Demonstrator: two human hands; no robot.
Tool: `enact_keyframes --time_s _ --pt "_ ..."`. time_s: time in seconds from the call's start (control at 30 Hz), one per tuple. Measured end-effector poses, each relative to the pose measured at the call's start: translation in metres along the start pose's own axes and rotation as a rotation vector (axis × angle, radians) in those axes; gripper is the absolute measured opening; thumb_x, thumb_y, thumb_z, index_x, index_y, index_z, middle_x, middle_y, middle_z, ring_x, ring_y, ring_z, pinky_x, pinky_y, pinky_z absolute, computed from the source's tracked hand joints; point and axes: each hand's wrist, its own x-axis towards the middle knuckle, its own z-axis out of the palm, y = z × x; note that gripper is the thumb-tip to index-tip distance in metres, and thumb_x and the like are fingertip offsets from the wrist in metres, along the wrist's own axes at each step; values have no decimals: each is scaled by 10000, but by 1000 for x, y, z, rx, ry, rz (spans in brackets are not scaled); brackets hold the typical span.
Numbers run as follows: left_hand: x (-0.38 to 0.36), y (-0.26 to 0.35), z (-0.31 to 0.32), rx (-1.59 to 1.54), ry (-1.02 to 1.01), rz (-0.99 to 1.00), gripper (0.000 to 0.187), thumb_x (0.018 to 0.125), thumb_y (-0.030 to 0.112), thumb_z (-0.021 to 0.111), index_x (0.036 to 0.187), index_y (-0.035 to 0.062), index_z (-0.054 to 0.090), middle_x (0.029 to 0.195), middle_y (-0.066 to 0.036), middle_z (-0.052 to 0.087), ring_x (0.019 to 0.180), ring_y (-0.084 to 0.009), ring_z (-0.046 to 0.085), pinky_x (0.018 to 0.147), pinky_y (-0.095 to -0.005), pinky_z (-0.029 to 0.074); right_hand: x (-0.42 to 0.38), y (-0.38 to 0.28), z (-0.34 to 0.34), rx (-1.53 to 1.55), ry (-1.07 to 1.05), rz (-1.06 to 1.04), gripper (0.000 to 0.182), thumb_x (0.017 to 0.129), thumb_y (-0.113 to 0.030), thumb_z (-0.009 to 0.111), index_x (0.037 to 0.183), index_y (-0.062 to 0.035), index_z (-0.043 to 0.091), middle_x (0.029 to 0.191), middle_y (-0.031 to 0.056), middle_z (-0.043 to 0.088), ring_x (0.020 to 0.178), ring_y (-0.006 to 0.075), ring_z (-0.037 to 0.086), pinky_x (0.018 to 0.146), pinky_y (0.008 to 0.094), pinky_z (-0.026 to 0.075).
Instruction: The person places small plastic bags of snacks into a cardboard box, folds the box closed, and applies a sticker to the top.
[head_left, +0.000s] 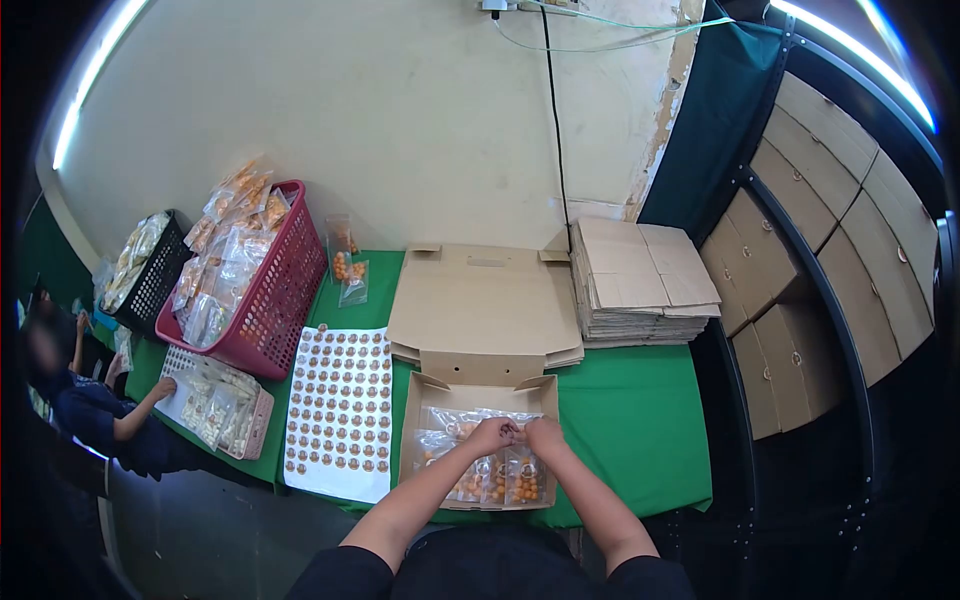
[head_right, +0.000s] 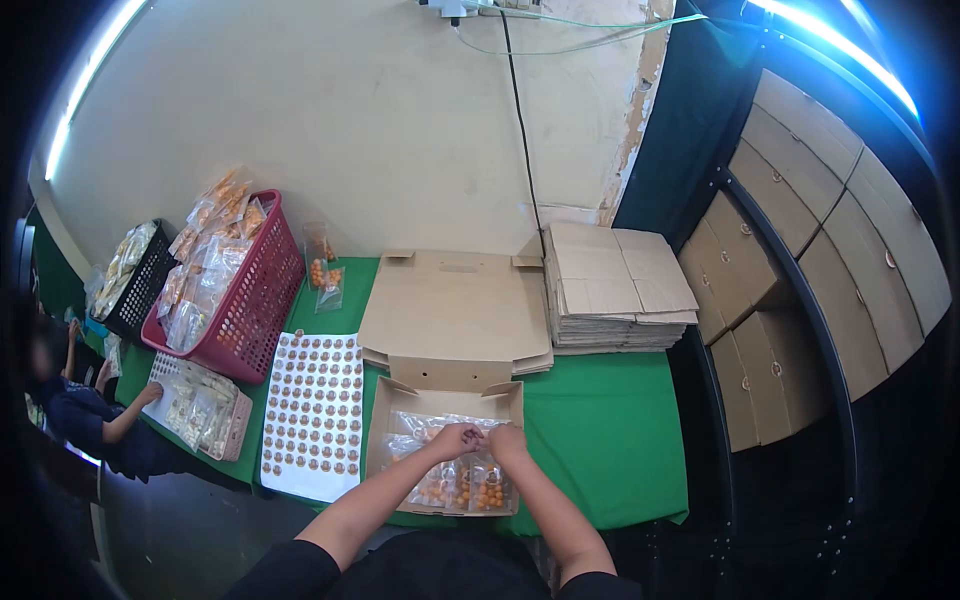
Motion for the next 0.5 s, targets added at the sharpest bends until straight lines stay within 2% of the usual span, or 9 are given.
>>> enact_keyframes --time_s 0.1,0.17,0.37,0.5 --pt "-3 1 0 33 10 32 240 708 46 676 939 19 617 814 -66 626 738 -128 587 711 -267 491 -4 -1 -3 42 21 -15 170 776 -121 544 885 -72 664 934 118 636 946 267 593 772 376 496" --pt "-6 3 -1 18 56 40 200 717 6 634 917 12 617 755 -54 614 691 -96 575 675 -237 484 -7 -2 -6 45 68 -27 175 775 -124 548 902 -82 661 936 112 632 935 270 596 767 369 500" --pt "4 -12 2 -90 111 80 202 716 1 645 916 13 613 763 -43 601 703 -95 568 670 -234 478 -3 -3 -2 33 94 -6 168 771 -124 552 893 -90 663 924 117 633 901 270 612 751 370 506" --pt "3 -13 0 -123 70 65 195 724 6 650 916 13 611 770 -42 601 711 -97 569 671 -236 479 0 -1 5 64 112 -15 165 776 -147 554 884 -86 664 912 127 637 863 278 628 738 382 508"
